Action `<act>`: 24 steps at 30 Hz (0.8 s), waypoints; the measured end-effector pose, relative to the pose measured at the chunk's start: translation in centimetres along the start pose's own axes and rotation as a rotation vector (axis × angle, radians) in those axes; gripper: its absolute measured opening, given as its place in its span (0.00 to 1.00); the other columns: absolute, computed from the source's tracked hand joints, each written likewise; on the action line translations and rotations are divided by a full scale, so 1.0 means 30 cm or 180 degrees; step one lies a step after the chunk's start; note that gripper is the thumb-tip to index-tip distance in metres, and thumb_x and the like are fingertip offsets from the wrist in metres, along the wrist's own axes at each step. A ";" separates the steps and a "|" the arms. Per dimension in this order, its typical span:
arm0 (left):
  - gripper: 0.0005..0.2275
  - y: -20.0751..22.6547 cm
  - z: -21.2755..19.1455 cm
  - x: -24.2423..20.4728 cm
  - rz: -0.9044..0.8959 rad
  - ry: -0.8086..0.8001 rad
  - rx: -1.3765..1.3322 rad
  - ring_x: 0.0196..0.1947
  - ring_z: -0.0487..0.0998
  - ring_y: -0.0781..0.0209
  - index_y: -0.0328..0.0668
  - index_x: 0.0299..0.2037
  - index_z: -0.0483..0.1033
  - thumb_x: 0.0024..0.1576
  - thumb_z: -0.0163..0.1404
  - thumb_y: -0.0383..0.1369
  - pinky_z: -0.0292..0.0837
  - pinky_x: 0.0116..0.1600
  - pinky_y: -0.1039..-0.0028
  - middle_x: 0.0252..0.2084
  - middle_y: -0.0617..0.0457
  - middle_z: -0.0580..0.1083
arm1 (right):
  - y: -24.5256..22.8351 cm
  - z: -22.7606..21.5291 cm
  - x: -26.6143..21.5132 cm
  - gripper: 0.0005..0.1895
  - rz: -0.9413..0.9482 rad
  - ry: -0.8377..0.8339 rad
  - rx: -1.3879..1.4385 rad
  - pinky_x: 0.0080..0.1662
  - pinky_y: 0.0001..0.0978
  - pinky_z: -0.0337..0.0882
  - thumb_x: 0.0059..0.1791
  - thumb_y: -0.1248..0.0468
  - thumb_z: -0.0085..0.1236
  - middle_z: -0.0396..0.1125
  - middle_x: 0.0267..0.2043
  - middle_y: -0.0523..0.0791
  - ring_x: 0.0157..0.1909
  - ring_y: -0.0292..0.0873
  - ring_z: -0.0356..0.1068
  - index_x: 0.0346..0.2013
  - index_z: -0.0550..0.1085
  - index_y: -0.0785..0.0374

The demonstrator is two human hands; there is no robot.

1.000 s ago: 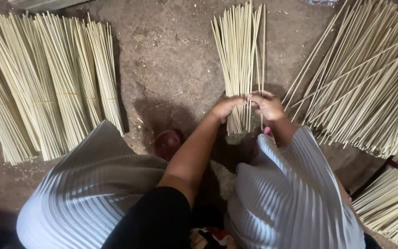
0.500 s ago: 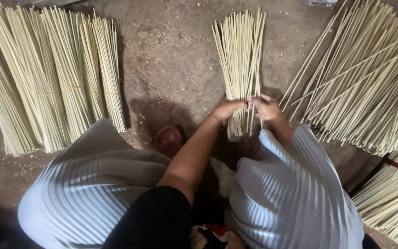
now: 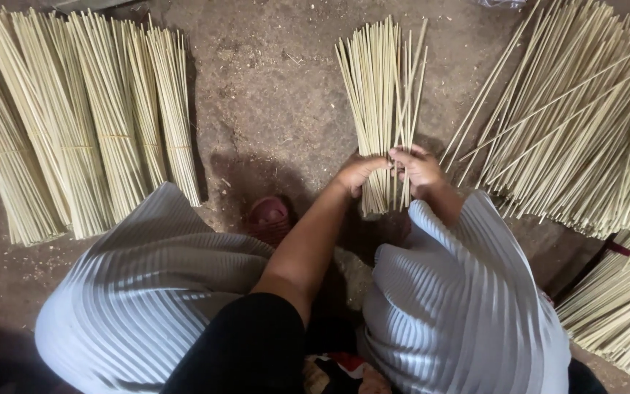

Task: The person sits on the floor and gathers thin wooden sticks into neat bundles. They align the sticks by hand, separate them into smaller groups, and secure each bundle with a rubber band.

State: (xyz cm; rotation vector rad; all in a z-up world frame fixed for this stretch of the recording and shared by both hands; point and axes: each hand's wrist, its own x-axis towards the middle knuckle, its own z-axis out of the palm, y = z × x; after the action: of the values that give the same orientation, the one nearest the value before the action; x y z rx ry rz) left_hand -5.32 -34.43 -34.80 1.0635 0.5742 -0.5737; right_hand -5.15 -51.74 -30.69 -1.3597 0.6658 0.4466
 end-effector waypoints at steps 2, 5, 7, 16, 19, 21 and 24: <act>0.39 -0.024 -0.011 0.020 -0.0011 0.0001 -0.0032 0.53 0.74 0.26 0.26 0.62 0.66 0.38 0.69 0.28 0.71 0.52 0.39 0.50 0.25 0.73 | 0.067 -0.007 0.086 0.15 0.0034 0.0090 0.0242 0.31 0.25 0.76 0.45 0.59 0.71 0.69 0.31 0.43 0.31 0.33 0.69 0.41 0.75 0.60; 0.38 -0.099 -0.051 0.096 -0.0059 -0.0049 -0.0155 0.51 0.75 0.28 0.26 0.62 0.67 0.38 0.69 0.28 0.72 0.51 0.41 0.49 0.26 0.74 | 0.097 -0.024 0.126 0.20 0.0060 0.0200 0.0518 0.38 0.35 0.79 0.47 0.58 0.67 0.69 0.33 0.46 0.32 0.38 0.72 0.49 0.69 0.59; 0.38 -0.129 -0.063 0.129 -0.0113 -0.0083 -0.0244 0.50 0.76 0.29 0.26 0.62 0.67 0.38 0.70 0.28 0.73 0.51 0.42 0.48 0.28 0.74 | 0.083 -0.008 0.112 0.23 0.0076 0.0217 0.0555 0.44 0.41 0.80 0.49 0.57 0.64 0.69 0.36 0.49 0.36 0.43 0.73 0.54 0.65 0.58; 0.35 -0.086 -0.034 0.106 -0.0012 -0.0161 -0.0335 0.47 0.77 0.29 0.26 0.59 0.69 0.39 0.69 0.26 0.73 0.48 0.39 0.46 0.28 0.75 | -0.128 0.086 -0.129 0.12 -0.0075 0.0169 -0.0201 0.25 0.25 0.73 0.45 0.59 0.73 0.66 0.23 0.43 0.21 0.34 0.67 0.31 0.75 0.58; 0.38 -0.083 -0.056 0.079 0.0073 -0.0160 -0.0193 0.52 0.75 0.27 0.26 0.62 0.66 0.39 0.69 0.26 0.71 0.52 0.39 0.49 0.26 0.74 | -0.158 0.087 -0.168 0.14 -0.0024 0.0322 -0.0120 0.27 0.25 0.76 0.42 0.61 0.76 0.68 0.26 0.44 0.23 0.32 0.65 0.33 0.77 0.62; 0.37 -0.107 -0.061 0.091 0.0056 -0.0123 -0.0150 0.53 0.74 0.26 0.25 0.62 0.66 0.40 0.69 0.27 0.71 0.53 0.40 0.50 0.26 0.73 | -0.184 0.087 -0.196 0.17 0.0026 0.0449 -0.0187 0.30 0.26 0.77 0.40 0.60 0.78 0.67 0.28 0.42 0.26 0.33 0.64 0.36 0.78 0.63; 0.37 -0.077 -0.045 0.033 0.0099 -0.0067 -0.0157 0.53 0.74 0.29 0.26 0.62 0.65 0.40 0.68 0.26 0.70 0.55 0.40 0.49 0.27 0.73 | -0.146 0.048 -0.137 0.17 -0.0033 0.0421 0.0029 0.27 0.27 0.76 0.40 0.61 0.78 0.67 0.28 0.41 0.27 0.33 0.67 0.35 0.77 0.62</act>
State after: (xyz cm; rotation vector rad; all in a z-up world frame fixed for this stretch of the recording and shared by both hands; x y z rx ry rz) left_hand -6.38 -34.20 -37.45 1.0170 0.5500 -0.5405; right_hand -5.11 -50.73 -24.60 -1.3920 0.7679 0.3469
